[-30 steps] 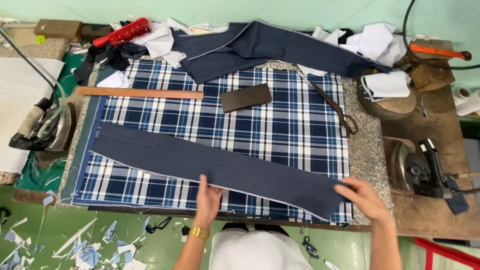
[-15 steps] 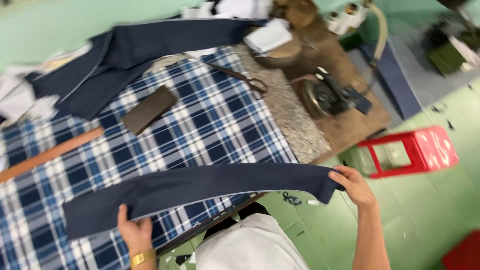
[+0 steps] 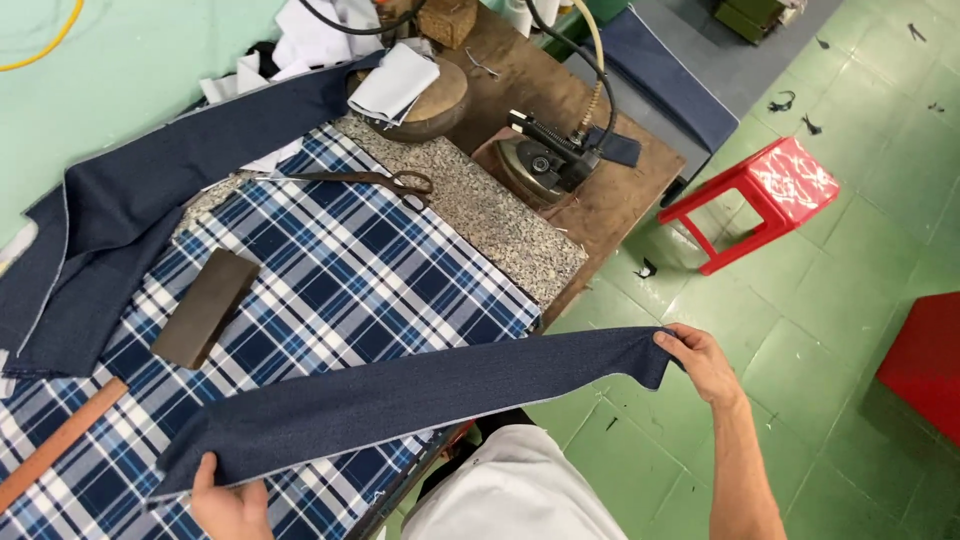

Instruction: The person irons a dark blue fabric piece on a plaid-covered table, then cuts a white paper pattern and uses it to mark and press a seam on the fabric. The person handles the fabric, paper, and iron throughout the process.

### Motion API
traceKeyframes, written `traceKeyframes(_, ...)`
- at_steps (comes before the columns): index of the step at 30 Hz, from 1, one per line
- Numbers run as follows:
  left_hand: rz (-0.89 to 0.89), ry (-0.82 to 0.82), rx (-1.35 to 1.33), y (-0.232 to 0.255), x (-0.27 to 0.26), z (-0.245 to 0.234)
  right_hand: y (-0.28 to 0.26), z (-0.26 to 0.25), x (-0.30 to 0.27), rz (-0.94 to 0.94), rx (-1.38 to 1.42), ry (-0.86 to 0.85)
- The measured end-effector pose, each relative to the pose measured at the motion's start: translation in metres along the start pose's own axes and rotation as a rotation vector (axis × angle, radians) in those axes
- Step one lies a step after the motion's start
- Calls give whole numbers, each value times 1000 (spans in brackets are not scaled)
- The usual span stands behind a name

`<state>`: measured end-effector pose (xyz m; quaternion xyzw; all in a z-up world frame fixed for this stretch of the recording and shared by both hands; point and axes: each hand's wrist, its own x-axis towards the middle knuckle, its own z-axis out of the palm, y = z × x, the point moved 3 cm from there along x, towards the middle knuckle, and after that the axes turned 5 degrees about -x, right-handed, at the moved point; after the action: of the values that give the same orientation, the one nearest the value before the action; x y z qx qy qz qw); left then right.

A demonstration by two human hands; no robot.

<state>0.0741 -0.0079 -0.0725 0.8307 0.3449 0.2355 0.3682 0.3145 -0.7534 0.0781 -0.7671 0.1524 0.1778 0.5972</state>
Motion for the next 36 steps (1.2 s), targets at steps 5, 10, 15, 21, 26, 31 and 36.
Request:
traceKeyframes(5,-122,-97,-45,37,15,26,12,-5,-10,91,-36,103)
traceKeyframes(10,-1095,403,-900,114,19,56,11,-17,-39,296,-181,247)
traceKeyframes(15,-499,-75,-617,131,31,113,41,-62,-57,379,-60,453)
traceKeyframes(21,-865,-299,-1100,378,-3,183,172,-152,-61,430,136,1005)
traceKeyframes(26,-701,-683,-814,509,-48,266,280,-213,-71,326,168,1225)
traceKeyframes(31,-339,-853,-640,609,-90,410,342,-288,-52,610,-134,1304)
traceKeyframes(36,-383,-848,-632,638,-121,600,339,-349,20,581,112,1274)
